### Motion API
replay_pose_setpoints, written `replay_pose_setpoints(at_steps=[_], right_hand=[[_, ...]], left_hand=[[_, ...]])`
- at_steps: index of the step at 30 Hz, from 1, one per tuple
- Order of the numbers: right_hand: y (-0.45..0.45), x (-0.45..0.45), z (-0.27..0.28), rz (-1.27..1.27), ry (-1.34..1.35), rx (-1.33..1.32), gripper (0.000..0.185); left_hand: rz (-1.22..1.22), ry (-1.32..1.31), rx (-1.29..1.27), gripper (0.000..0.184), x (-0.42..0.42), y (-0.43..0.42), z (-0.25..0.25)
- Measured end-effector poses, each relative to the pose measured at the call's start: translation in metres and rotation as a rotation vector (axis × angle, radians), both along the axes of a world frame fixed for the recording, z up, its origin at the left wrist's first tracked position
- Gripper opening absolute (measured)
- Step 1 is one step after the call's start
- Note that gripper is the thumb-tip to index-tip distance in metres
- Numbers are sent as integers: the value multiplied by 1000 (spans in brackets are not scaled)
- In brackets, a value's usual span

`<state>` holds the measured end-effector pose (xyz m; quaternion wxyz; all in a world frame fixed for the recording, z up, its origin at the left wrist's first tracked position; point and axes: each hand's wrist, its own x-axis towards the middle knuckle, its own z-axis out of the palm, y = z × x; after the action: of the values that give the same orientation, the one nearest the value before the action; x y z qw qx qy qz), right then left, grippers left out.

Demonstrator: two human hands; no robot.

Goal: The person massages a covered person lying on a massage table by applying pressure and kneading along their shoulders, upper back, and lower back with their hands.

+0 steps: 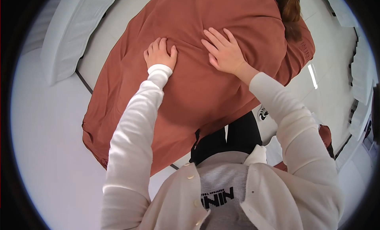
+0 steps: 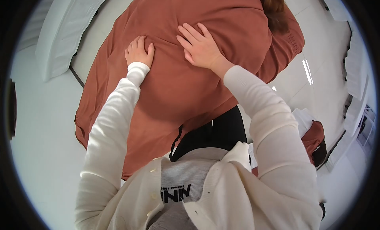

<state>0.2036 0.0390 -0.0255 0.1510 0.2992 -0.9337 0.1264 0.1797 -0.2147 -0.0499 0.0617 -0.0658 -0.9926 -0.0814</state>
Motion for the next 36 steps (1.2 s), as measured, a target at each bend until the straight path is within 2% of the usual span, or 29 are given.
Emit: replay_pose_setpoints(at_steps=[6,10,13,14,17,18,20,22,25,27,30,32,34,36], right_hand=[[-45,3,-6,-234,7,-56,44],[-21,12,2,-162,-36,6,45],[9,6,10,58,-58,-29,41],[8,1,8,63,-67,-30,41],[-11,-7,0,-47,26,-70,35],[-23,-3,-5,-41,14,-69,35],[-41,1,-13,-232,56,-102,35],[-43,6,-15,-254,47,-100,36],[-28,12,-6,-206,19,-34,39],[-8,12,4,2,-67,47,43],[1,-7,6,85,-56,92,46],[-15,-8,3,46,-47,89,43],[-31,-6,-5,-132,-10,20,41],[-39,0,-5,-186,-10,11,40]], left_hand=[[22,-11,8,46,-7,-5,-3],[18,-30,42,47,-5,-4,-1],[7,-31,42,47,-6,-1,3],[4,-58,37,46,-3,-2,4],[31,-56,21,46,-4,-3,0],[39,-54,11,46,-6,-3,0],[44,-65,8,47,-7,-5,-2],[34,-65,13,47,-10,-6,-3],[21,-26,49,47,-9,-5,-3],[10,-20,56,47,-8,-4,0],[3,-31,48,47,-8,-5,1],[37,-23,36,47,-8,-3,-1],[59,-62,1,47,-9,-4,-1],[54,-83,-1,47,-10,-5,-1]])
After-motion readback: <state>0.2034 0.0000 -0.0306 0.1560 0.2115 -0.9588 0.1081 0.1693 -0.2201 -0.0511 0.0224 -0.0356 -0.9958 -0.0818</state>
